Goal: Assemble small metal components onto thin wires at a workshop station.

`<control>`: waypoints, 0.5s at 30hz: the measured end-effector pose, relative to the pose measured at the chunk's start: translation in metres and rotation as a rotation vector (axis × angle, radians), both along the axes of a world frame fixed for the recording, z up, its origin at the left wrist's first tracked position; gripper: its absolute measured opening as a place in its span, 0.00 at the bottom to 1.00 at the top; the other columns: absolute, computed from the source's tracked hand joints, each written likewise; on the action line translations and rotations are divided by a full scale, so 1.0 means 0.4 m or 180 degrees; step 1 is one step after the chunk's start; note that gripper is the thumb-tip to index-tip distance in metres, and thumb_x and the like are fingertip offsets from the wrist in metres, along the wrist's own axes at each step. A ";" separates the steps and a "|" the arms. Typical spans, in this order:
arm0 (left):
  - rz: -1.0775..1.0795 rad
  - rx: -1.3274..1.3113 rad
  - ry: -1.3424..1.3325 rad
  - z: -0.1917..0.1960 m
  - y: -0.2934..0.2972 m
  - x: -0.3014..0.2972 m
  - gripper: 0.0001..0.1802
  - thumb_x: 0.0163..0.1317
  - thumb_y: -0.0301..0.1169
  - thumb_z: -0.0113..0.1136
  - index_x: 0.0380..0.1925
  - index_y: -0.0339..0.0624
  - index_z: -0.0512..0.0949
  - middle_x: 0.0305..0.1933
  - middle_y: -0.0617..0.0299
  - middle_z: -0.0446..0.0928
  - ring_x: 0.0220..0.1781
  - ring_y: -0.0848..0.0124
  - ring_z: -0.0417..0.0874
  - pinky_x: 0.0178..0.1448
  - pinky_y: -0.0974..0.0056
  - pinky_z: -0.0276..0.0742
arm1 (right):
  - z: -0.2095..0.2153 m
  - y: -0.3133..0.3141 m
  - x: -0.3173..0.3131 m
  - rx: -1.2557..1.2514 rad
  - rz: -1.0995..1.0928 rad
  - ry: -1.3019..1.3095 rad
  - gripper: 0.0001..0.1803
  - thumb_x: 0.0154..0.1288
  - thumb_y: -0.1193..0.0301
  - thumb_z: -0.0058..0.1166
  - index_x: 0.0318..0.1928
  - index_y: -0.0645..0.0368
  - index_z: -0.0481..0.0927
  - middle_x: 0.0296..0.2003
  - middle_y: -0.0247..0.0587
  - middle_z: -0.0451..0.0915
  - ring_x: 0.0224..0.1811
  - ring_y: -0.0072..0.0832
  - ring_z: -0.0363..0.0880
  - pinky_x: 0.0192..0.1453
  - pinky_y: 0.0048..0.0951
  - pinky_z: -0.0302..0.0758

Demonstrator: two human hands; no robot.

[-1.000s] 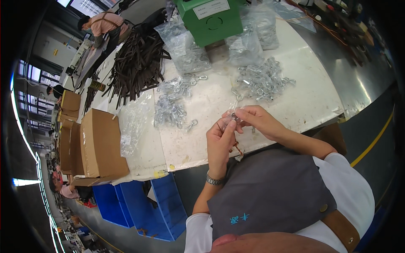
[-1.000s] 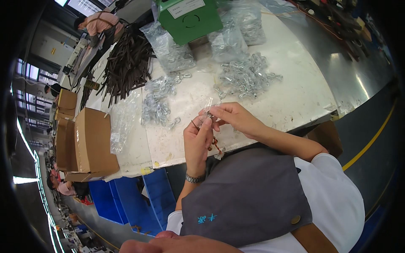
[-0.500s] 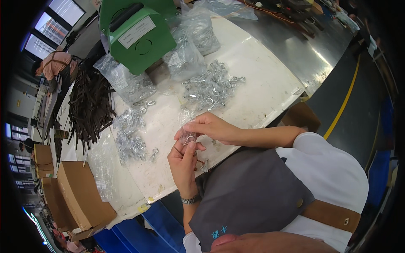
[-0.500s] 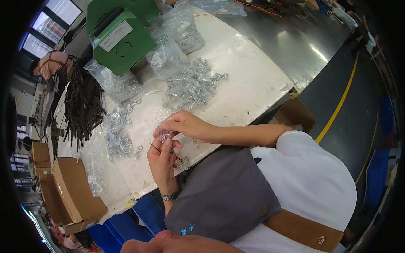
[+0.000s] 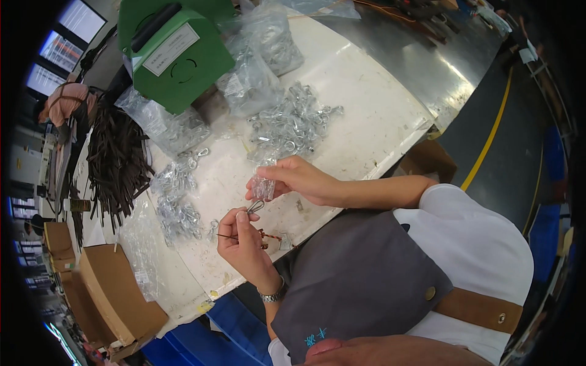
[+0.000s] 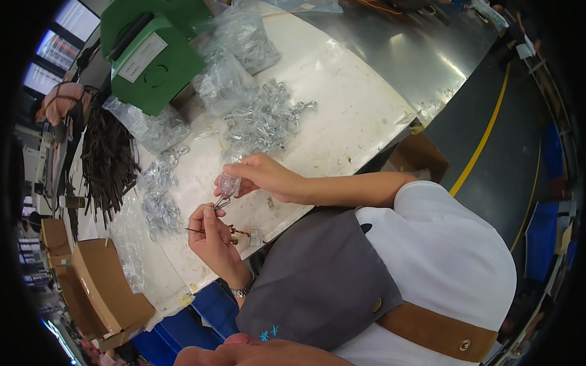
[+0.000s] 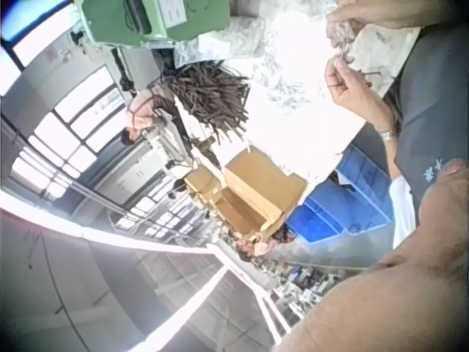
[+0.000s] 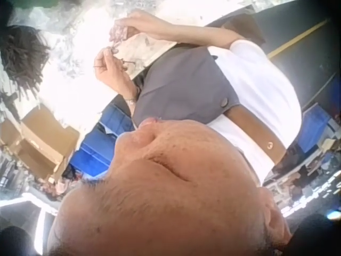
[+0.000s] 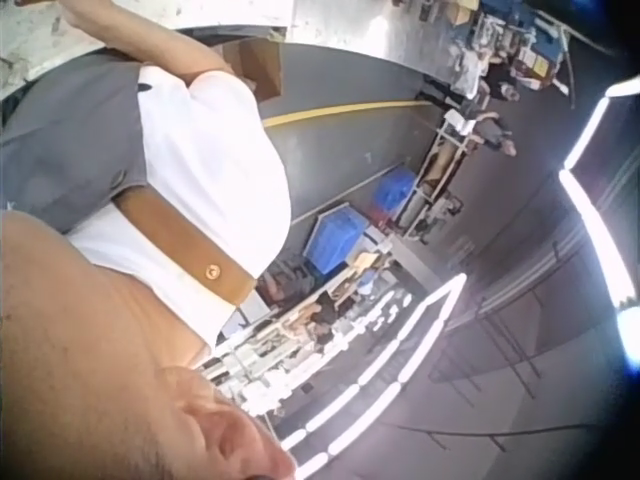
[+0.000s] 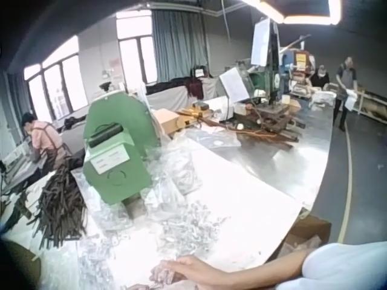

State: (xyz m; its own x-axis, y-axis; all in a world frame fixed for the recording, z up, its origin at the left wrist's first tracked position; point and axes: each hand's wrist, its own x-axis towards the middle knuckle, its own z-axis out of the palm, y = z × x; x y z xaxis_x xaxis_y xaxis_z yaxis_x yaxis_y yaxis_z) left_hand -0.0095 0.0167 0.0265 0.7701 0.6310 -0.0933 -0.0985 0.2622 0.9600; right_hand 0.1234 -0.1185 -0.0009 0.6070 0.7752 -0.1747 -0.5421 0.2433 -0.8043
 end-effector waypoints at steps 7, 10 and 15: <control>0.0302 0.0478 0.0114 -0.008 -0.026 0.000 0.09 0.76 0.27 0.64 0.50 0.33 0.82 0.38 0.55 0.88 0.19 0.89 0.61 0.23 0.77 0.51 | -0.007 -0.004 -0.009 0.0007 -0.0043 0.0040 0.23 0.86 0.57 0.49 0.59 0.66 0.85 0.52 0.46 0.90 0.56 0.28 0.89 0.64 0.31 0.81; 0.0317 0.0460 0.0049 -0.008 -0.051 0.016 0.08 0.76 0.27 0.64 0.49 0.34 0.81 0.38 0.55 0.89 0.19 0.89 0.62 0.23 0.77 0.52 | -0.005 -0.004 -0.016 -0.0027 0.0031 -0.0044 0.24 0.86 0.56 0.48 0.60 0.65 0.84 0.53 0.46 0.90 0.55 0.27 0.89 0.64 0.31 0.80; 0.0227 0.0974 0.0225 -0.050 -0.048 0.018 0.06 0.77 0.28 0.63 0.44 0.36 0.79 0.36 0.57 0.89 0.21 0.88 0.65 0.23 0.76 0.54 | -0.016 -0.002 -0.040 0.0339 -0.0043 -0.0126 0.25 0.87 0.57 0.46 0.65 0.66 0.81 0.57 0.45 0.88 0.57 0.24 0.86 0.63 0.30 0.80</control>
